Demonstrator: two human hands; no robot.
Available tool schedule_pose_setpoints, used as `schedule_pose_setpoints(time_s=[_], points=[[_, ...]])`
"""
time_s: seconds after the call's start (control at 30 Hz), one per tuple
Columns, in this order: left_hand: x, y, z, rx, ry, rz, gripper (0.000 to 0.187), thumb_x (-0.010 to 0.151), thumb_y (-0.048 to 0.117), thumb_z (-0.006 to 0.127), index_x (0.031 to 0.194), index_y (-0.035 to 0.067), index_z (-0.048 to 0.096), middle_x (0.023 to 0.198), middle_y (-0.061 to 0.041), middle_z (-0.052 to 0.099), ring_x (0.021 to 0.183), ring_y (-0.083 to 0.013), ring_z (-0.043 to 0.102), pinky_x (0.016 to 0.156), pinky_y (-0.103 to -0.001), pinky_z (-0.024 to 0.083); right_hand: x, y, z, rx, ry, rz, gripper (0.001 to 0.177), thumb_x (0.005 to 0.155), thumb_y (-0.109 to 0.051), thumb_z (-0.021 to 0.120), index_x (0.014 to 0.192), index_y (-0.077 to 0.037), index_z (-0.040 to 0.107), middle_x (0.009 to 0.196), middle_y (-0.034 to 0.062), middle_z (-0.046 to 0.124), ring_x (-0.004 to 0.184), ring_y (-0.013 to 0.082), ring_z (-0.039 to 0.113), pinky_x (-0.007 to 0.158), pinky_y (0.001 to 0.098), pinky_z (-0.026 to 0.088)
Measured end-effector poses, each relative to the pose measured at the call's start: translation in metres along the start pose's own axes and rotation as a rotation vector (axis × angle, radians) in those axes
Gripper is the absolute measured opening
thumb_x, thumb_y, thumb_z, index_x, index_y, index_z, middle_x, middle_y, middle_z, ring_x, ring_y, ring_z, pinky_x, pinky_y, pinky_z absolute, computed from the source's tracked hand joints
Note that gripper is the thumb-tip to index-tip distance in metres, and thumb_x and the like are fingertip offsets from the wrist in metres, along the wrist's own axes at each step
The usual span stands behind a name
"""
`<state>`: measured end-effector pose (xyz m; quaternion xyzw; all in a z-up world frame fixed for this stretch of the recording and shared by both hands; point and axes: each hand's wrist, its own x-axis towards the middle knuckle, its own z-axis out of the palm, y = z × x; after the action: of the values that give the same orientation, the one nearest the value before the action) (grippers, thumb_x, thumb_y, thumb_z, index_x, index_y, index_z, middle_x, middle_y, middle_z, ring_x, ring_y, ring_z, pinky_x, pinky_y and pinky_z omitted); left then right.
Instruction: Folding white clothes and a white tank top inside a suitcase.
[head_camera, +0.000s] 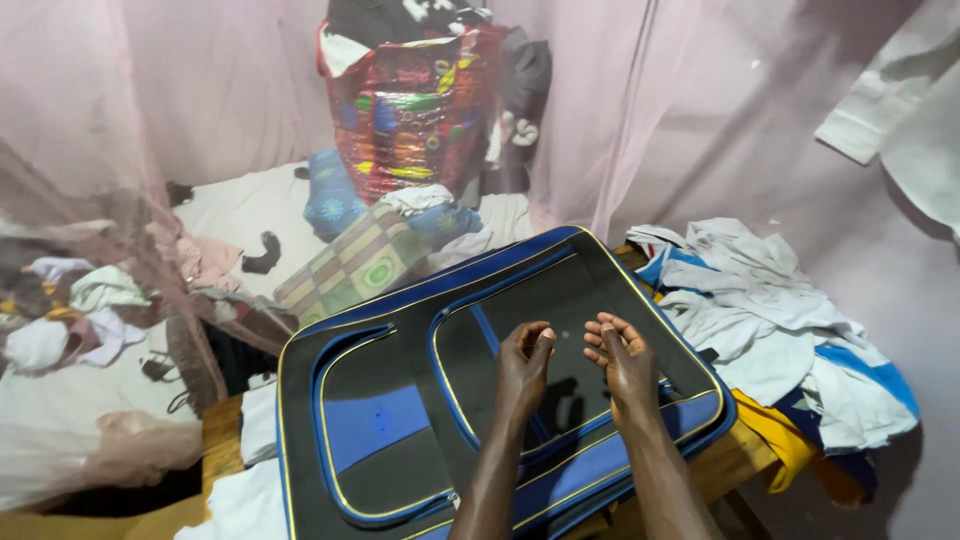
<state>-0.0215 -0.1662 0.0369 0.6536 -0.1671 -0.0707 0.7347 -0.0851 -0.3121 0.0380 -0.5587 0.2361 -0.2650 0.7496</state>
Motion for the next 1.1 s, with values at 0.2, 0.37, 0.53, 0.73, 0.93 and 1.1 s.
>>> schedule_pose_setpoints(time_s=[0.2,0.37,0.53,0.73,0.93,1.1], points=[[0.035,0.020,0.056,0.017,-0.143,0.034,0.038,0.097,0.029,0.065,0.117,-0.002,0.071,0.098,-0.011,0.077,0.088,-0.0168,0.073,0.080,-0.032,0.058,0.023,-0.018,-0.035,-0.021,0.101,-0.060,0.038,0.102,-0.023,0.059,0.131,0.000,0.062,0.115,0.0139,0.072,0.099,0.0187,0.069,0.084,0.0339,0.059],[0.053,0.016,0.097,0.038,-0.232,0.037,0.035,0.097,0.027,0.065,0.115,-0.002,0.072,0.095,-0.012,0.076,0.084,-0.0166,0.072,0.077,-0.033,0.056,0.041,-0.038,-0.067,0.021,0.181,-0.110,0.036,0.103,-0.021,0.059,0.130,0.002,0.062,0.116,0.0138,0.072,0.099,0.0185,0.069,0.084,0.0330,0.058],[0.066,0.004,0.144,0.046,-0.320,0.024,0.034,0.096,0.027,0.065,0.113,-0.001,0.073,0.093,-0.011,0.077,0.083,-0.0160,0.071,0.076,-0.032,0.055,0.057,-0.053,-0.106,0.013,0.279,-0.124,0.035,0.103,-0.021,0.059,0.130,0.002,0.062,0.115,0.0148,0.072,0.098,0.0190,0.069,0.084,0.0331,0.058],[0.087,-0.003,0.200,0.020,-0.347,0.029,0.034,0.096,0.028,0.067,0.114,-0.001,0.071,0.093,-0.010,0.076,0.082,-0.0164,0.071,0.074,-0.033,0.055,0.085,-0.065,-0.146,-0.004,0.341,-0.138,0.035,0.101,-0.018,0.060,0.130,0.002,0.062,0.115,0.0146,0.072,0.100,0.0197,0.070,0.086,0.0344,0.059],[0.125,-0.033,0.261,0.055,-0.366,0.055,0.032,0.097,0.027,0.068,0.111,-0.001,0.071,0.091,-0.012,0.076,0.080,-0.0190,0.072,0.073,-0.034,0.055,0.141,-0.057,-0.200,-0.036,0.373,-0.076,0.035,0.099,-0.017,0.061,0.130,0.000,0.062,0.115,0.0132,0.073,0.100,0.0186,0.070,0.086,0.0344,0.059],[0.156,-0.079,0.312,0.215,-0.394,0.025,0.033,0.094,0.030,0.070,0.109,0.001,0.072,0.094,-0.015,0.077,0.081,-0.0221,0.074,0.074,-0.036,0.056,0.179,-0.050,-0.245,-0.085,0.403,-0.038,0.034,0.099,-0.014,0.061,0.130,0.000,0.062,0.116,0.0120,0.072,0.100,0.0172,0.069,0.085,0.0323,0.057]])
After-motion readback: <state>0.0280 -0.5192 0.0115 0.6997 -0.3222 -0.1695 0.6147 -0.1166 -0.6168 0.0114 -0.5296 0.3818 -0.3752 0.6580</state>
